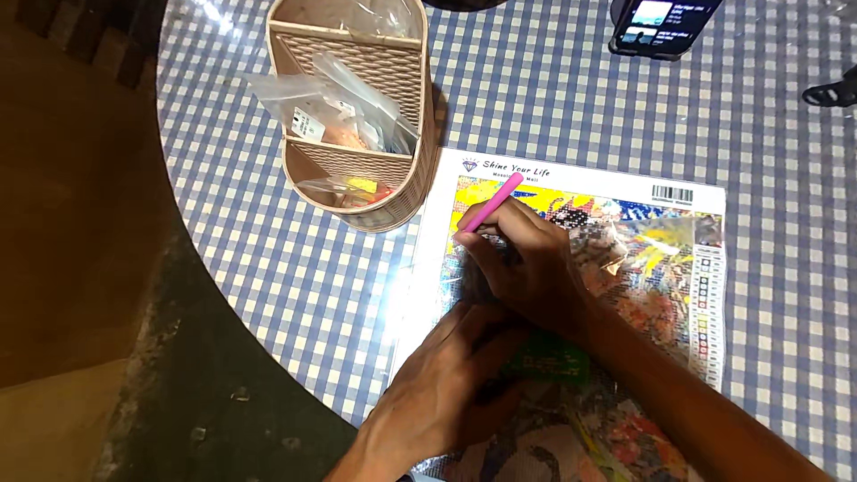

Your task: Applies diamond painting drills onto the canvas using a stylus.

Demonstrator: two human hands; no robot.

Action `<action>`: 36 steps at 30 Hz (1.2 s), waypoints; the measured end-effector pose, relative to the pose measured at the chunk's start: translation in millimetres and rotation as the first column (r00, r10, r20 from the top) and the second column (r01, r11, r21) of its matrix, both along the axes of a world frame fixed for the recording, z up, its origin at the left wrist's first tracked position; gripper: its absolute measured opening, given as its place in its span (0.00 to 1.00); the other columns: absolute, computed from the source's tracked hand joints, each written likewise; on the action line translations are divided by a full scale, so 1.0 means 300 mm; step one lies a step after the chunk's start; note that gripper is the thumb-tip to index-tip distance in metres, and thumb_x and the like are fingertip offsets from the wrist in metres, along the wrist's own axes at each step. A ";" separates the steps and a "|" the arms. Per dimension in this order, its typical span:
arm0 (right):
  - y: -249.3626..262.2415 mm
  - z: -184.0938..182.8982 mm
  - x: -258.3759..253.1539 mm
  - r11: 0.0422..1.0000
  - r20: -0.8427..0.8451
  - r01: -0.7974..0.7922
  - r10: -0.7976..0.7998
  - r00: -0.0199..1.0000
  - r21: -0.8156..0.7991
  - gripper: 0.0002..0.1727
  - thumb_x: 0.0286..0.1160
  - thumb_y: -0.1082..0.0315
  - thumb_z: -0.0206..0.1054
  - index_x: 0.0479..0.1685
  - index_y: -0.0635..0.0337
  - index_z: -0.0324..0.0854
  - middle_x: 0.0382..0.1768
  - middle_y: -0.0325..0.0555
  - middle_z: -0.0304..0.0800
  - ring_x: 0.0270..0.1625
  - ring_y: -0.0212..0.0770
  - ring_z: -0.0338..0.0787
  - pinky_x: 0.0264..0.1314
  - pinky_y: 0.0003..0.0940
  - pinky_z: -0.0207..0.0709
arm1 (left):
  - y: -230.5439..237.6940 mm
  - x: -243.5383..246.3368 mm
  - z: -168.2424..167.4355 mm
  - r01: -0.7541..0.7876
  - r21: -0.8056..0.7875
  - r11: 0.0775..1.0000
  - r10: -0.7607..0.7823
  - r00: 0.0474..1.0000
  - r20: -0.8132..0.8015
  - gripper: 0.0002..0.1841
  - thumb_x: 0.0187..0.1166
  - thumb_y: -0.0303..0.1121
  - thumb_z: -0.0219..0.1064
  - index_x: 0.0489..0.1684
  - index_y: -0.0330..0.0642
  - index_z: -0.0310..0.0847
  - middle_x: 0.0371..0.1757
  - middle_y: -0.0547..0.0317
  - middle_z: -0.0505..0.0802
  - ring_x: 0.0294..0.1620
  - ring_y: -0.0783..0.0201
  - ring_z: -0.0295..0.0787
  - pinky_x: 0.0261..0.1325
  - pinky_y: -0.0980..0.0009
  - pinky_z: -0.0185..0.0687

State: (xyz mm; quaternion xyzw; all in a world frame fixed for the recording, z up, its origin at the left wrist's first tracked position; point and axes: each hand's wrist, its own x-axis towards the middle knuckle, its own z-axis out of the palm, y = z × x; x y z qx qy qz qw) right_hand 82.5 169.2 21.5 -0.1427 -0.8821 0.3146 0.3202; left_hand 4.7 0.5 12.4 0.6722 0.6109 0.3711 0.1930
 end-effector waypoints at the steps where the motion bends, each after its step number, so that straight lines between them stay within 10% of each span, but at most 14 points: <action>1: 0.000 0.000 0.000 1.000 0.002 -0.001 0.001 1.000 0.001 0.10 0.86 0.66 0.63 0.46 0.62 0.86 0.43 0.43 0.90 0.45 0.29 0.89 0.46 0.20 0.83 | 0.000 0.000 0.000 0.000 0.001 1.000 0.000 1.000 -0.003 0.23 0.74 0.46 0.74 0.65 0.46 0.88 0.62 0.52 0.89 0.66 0.64 0.82 0.71 0.74 0.75; 22: -0.006 0.000 0.000 0.991 0.022 -0.027 0.024 0.999 0.127 0.11 0.86 0.66 0.62 0.45 0.62 0.88 0.44 0.47 0.90 0.46 0.34 0.90 0.46 0.23 0.83 | 0.002 0.000 -0.001 -0.002 0.009 1.000 0.002 1.000 -0.009 0.23 0.74 0.46 0.74 0.64 0.45 0.89 0.59 0.53 0.89 0.64 0.64 0.82 0.69 0.75 0.75; 29: 0.023 0.013 0.005 0.876 -0.169 -0.044 -0.043 0.985 -0.480 0.07 0.82 0.74 0.66 0.53 0.65 0.79 0.43 0.45 0.93 0.42 0.35 0.95 0.45 0.28 0.93 | 0.004 -0.002 0.000 0.016 -0.007 1.000 -0.016 1.000 -0.004 0.25 0.75 0.47 0.73 0.67 0.45 0.87 0.62 0.52 0.89 0.66 0.63 0.82 0.71 0.73 0.75; 36: 0.072 0.064 0.018 0.720 -0.368 -0.161 -0.139 0.919 -0.675 0.04 0.84 0.78 0.61 0.51 0.69 0.76 0.41 0.50 0.93 0.44 0.43 0.98 0.53 0.40 0.96 | 0.000 -0.002 -0.018 0.010 0.034 0.999 -0.011 0.999 0.030 0.25 0.76 0.46 0.73 0.69 0.44 0.86 0.62 0.50 0.88 0.63 0.65 0.82 0.64 0.76 0.78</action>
